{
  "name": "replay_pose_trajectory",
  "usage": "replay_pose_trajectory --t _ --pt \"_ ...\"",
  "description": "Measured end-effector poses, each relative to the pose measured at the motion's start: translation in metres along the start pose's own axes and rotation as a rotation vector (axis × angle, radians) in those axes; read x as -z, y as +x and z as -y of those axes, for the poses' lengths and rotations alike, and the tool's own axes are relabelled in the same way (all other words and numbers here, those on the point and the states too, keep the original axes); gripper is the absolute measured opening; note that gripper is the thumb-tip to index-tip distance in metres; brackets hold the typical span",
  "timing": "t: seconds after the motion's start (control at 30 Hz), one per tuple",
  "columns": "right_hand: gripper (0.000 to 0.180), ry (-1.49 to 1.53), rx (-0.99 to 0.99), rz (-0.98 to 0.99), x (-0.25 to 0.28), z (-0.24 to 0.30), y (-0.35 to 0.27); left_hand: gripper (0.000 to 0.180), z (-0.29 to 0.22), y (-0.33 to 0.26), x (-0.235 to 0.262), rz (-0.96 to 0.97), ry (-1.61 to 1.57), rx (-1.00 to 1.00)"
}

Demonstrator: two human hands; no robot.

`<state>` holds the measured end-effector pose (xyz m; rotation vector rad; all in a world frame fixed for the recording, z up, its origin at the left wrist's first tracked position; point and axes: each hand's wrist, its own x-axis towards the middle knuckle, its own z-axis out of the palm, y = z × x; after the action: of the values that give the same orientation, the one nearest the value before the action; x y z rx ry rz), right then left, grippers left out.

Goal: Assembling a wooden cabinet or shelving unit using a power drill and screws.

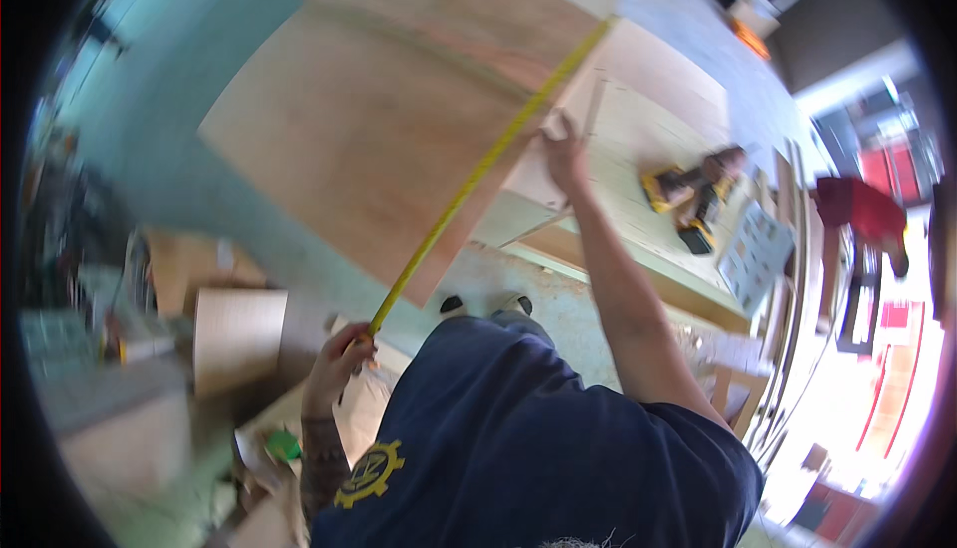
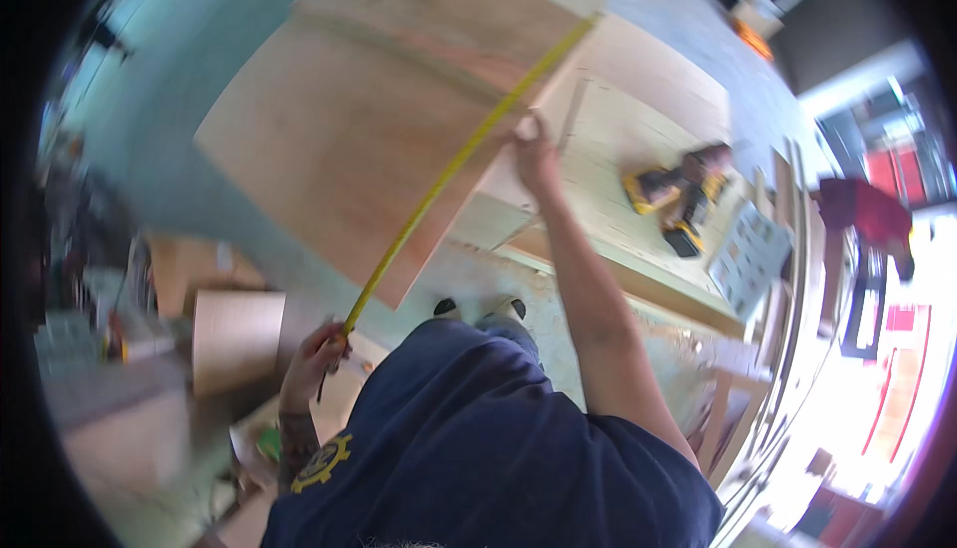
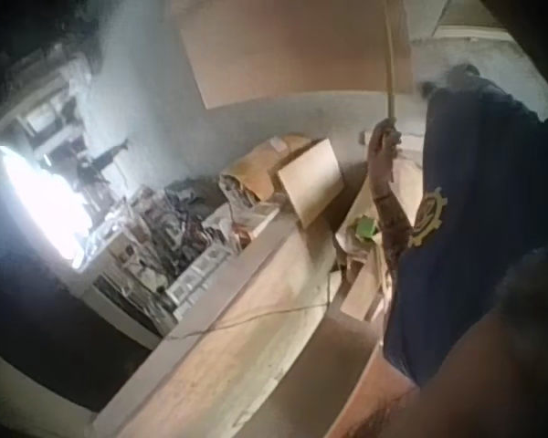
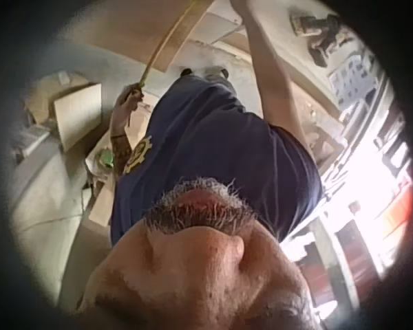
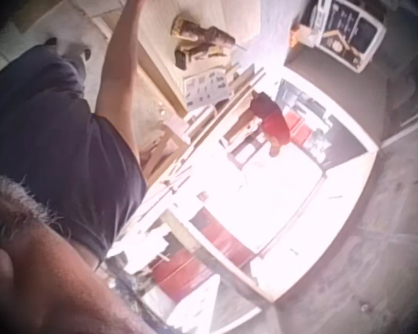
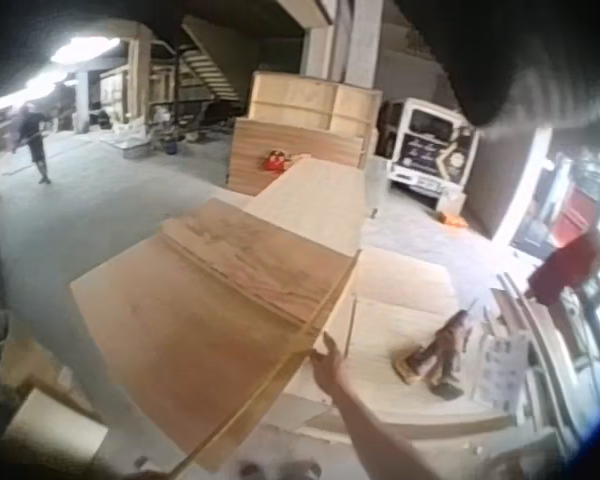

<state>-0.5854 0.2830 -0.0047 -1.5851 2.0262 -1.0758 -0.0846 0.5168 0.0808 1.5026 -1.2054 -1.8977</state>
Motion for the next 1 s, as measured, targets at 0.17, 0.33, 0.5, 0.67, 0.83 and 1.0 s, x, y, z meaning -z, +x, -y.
replay_pose_trajectory --t 0.17,0.33,0.5,0.67,0.83,1.0 --pt "0.072 1.034 -0.44 0.373 0.017 0.093 -0.082 0.044 -0.037 0.033 -0.024 0.084 0.039 -0.086" --pt "0.077 1.024 -0.354 0.502 0.052 0.156 -0.127 0.046 -0.096 0.069 -0.087 0.128 -0.077 -0.088" --pt "0.066 0.704 -0.226 0.414 0.078 0.126 -0.141 0.041 -0.105 0.132 -0.139 0.334 -0.239 -0.031" --pt "0.032 0.389 -0.039 0.078 0.164 0.069 -0.187 0.037 -0.112 0.169 -0.195 0.334 -0.156 -0.05" --pt "0.034 0.002 -0.215 -0.763 0.31 -0.071 -0.229 0.038 -0.124 0.212 -0.248 0.345 -0.135 0.004" --pt "0.076 -0.621 -0.831 -0.957 0.451 -0.223 -0.248 0.034 -0.154 0.276 -0.324 0.372 -0.161 -0.006"
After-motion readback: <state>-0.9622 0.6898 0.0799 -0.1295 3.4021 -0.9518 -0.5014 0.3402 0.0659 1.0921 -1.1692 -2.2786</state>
